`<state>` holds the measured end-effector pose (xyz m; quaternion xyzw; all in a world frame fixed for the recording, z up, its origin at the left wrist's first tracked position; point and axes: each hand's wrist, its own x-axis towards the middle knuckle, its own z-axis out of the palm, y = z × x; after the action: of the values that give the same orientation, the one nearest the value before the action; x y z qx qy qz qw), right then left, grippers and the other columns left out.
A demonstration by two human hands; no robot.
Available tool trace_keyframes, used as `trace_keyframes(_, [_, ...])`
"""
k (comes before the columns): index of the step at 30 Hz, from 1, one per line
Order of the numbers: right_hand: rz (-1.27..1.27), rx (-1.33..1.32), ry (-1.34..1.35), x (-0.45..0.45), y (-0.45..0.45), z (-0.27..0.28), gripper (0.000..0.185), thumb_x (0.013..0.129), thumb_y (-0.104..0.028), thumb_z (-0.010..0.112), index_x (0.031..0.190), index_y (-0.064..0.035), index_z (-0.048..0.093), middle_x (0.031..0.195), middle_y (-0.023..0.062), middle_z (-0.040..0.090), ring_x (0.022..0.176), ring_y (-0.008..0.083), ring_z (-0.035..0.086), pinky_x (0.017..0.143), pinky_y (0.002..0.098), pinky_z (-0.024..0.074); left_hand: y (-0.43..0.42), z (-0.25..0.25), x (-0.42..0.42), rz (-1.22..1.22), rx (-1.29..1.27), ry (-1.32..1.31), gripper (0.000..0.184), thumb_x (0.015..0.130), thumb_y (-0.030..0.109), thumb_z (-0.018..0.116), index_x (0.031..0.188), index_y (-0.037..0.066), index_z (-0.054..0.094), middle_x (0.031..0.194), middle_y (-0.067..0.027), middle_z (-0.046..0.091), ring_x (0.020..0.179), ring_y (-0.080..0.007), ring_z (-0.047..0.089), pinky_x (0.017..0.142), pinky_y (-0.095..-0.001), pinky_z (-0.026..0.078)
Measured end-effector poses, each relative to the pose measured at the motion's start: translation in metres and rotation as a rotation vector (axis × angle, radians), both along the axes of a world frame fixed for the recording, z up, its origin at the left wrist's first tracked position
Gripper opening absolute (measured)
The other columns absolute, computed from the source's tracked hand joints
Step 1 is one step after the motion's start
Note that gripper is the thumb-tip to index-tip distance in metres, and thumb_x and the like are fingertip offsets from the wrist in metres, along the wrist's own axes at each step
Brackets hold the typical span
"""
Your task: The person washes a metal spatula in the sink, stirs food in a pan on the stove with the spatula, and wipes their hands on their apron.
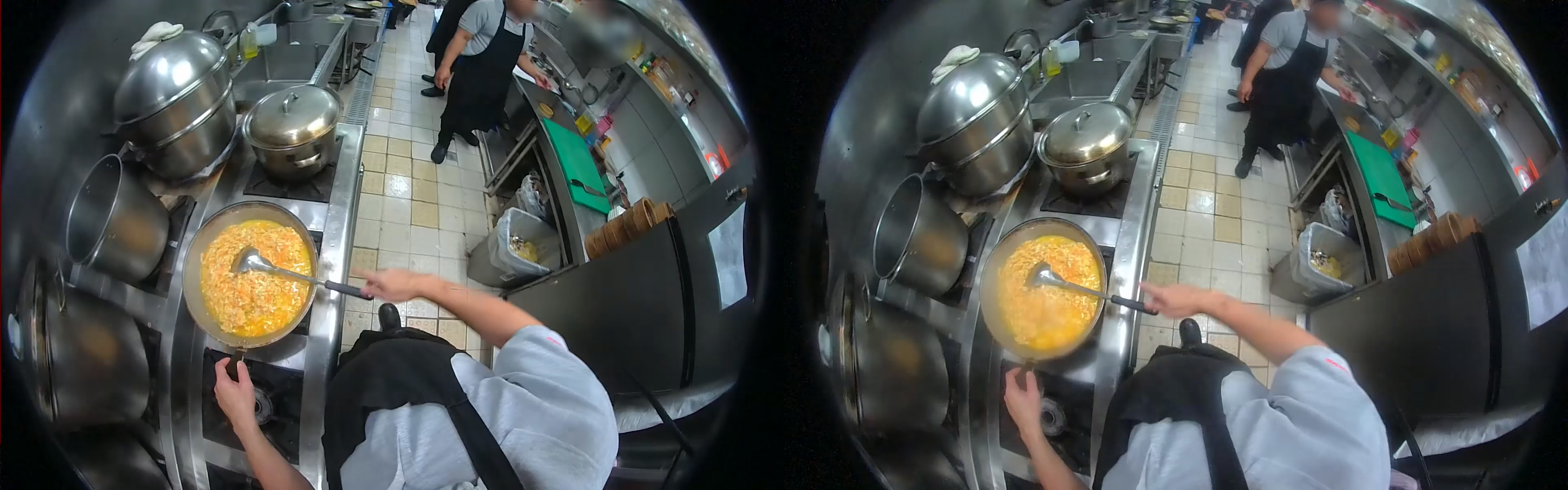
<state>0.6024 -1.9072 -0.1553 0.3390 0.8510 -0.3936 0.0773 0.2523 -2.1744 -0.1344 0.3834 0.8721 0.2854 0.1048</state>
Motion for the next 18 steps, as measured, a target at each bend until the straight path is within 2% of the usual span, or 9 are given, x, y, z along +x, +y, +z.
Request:
trace_keyframes(2, [-0.113,0.046,-0.096,0.037,0.043,0.002,0.069,0.100,-0.025,0.054,0.158,-0.0056,0.022,0.126,0.0282,0.064,0.121,0.0413,0.060,0.103,0.0471,0.0476,-0.002,-0.003,-0.003,-0.011,0.004,0.006,0.035,0.093,0.030,0.066,0.118,0.006,0.062,0.102,-0.0259,0.070,0.098,-0.0478,0.065,0.082,-0.0515,0.050])
trace_keyframes(4, [-0.119,0.385,-0.194,0.085,0.096,0.043,0.067,0.098,-0.022,0.057,0.154,-0.0051,0.024,0.112,0.0249,0.067,0.103,0.0386,0.064,0.091,0.0466,0.0511,-0.001,0.000,-0.002,-0.016,-0.002,0.001,0.035,0.093,0.030,0.066,0.118,0.005,0.062,0.103,-0.0258,0.070,0.098,-0.0474,0.065,0.083,-0.0508,0.050])
trace_keyframes(7, [-0.445,0.649,-0.237,0.144,0.176,0.172,0.053,0.097,-0.020,0.058,0.142,-0.0059,0.035,0.092,0.0175,0.065,0.080,0.0304,0.063,0.071,0.0420,0.0518,0.001,0.004,0.000,-0.003,-0.004,-0.031,0.035,0.093,0.030,0.067,0.118,0.005,0.062,0.102,-0.0252,0.071,0.098,-0.0470,0.065,0.083,-0.0495,0.051])
trace_keyframes(10, [-0.740,0.878,0.011,0.173,0.199,0.316,0.039,0.096,-0.018,0.060,0.130,-0.0067,0.045,0.073,0.0102,0.063,0.057,0.0221,0.061,0.050,0.0374,0.0525,0.000,-0.005,-0.003,-0.033,0.052,-0.004,0.035,0.093,0.030,0.067,0.118,0.005,0.062,0.101,-0.0245,0.071,0.097,-0.0462,0.066,0.083,-0.0483,0.051])
trace_keyframes(11, [-0.864,0.967,-0.008,0.136,0.156,0.363,0.025,0.084,-0.010,0.056,0.098,0.0090,0.063,0.074,0.0209,0.067,0.064,0.0238,0.067,0.054,0.0393,0.0515,-0.001,-0.004,-0.003,-0.034,0.040,-0.005,0.035,0.093,0.030,0.067,0.117,0.005,0.062,0.101,-0.0243,0.071,0.097,-0.0462,0.066,0.083,-0.0484,0.051])
trace_keyframes(12, [-0.772,0.807,0.179,0.127,0.140,0.390,0.063,0.086,0.005,0.044,0.143,0.0160,0.021,0.050,0.0153,0.058,0.036,0.0241,0.059,0.030,0.0364,0.0463,0.000,-0.004,-0.002,-0.027,0.038,-0.008,0.034,0.093,0.030,0.067,0.117,0.006,0.062,0.101,-0.0242,0.071,0.097,-0.0462,0.066,0.082,-0.0485,0.051])
trace_keyframes(13, [-0.668,0.716,0.351,0.117,0.123,0.394,0.054,0.090,0.005,0.042,0.141,0.0033,0.028,0.046,0.0102,0.054,0.032,0.0225,0.056,0.030,0.0312,0.0418,0.002,-0.004,0.000,-0.009,0.049,-0.013,0.034,0.093,0.029,0.067,0.117,0.006,0.062,0.101,-0.0240,0.071,0.096,-0.0462,0.066,0.082,-0.0486,0.051])
trace_keyframes(15, [-0.625,0.851,0.379,0.162,0.184,0.353,0.033,0.096,-0.019,0.060,0.124,-0.0046,0.049,0.071,0.0072,0.061,0.050,0.0185,0.056,0.045,0.0319,0.0479,0.004,-0.006,0.002,0.017,0.042,0.005,0.034,0.094,0.030,0.066,0.118,0.007,0.061,0.099,-0.0237,0.071,0.095,-0.0468,0.066,0.081,-0.0505,0.051])
trace_keyframes(18, [-0.650,0.608,0.218,0.136,0.159,0.243,0.063,0.090,-0.011,0.060,0.150,-0.0105,0.041,0.077,0.0107,0.063,0.060,0.0213,0.063,0.054,0.0350,0.0520,0.003,0.001,0.007,0.071,-0.015,0.021,0.034,0.094,0.032,0.065,0.119,0.009,0.058,0.096,-0.0234,0.071,0.093,-0.0478,0.066,0.078,-0.0537,0.050])
